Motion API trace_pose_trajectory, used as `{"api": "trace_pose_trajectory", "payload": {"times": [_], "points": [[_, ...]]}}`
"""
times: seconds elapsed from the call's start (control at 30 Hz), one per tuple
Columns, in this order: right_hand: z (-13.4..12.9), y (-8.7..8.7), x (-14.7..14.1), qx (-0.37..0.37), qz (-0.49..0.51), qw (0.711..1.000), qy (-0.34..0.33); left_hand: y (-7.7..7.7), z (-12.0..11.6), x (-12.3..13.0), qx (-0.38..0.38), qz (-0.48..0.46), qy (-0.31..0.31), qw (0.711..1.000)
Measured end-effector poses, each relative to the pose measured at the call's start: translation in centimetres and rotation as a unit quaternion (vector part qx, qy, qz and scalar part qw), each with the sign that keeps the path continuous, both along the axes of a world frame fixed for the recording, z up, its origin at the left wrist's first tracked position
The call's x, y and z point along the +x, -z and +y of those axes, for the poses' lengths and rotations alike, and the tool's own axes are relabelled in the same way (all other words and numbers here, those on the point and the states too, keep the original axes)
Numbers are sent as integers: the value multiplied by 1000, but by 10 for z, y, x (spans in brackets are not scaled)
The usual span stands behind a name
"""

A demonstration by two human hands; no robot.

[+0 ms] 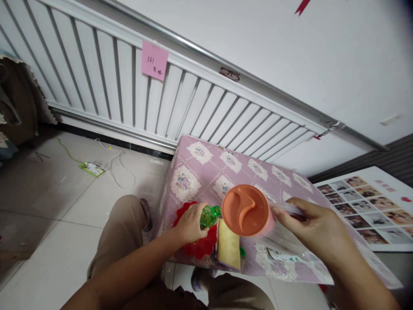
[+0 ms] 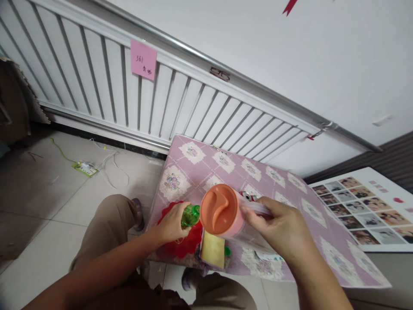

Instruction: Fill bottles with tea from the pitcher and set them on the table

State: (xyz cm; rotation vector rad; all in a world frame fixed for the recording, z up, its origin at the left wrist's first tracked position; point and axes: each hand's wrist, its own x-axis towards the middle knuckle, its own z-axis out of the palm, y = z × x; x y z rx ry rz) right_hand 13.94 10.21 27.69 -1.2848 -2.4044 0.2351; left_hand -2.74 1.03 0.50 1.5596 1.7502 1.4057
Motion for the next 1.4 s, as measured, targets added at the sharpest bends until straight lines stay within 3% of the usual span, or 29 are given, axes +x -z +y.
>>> {"api": "trace_pose_trajectory", "payload": {"times": [0.37,0.73,1.4], "points": [[-3,-3,-2,4,-3,1000,2,1,1,-1,-5,-3,4,1000],[16,-1,9,26,-45,998,-40,4,1,-1,0,-2,-1,1000],[14,-4,9,20,-45,999,-18,8,1,-5,7,8,-1,1000]]}}
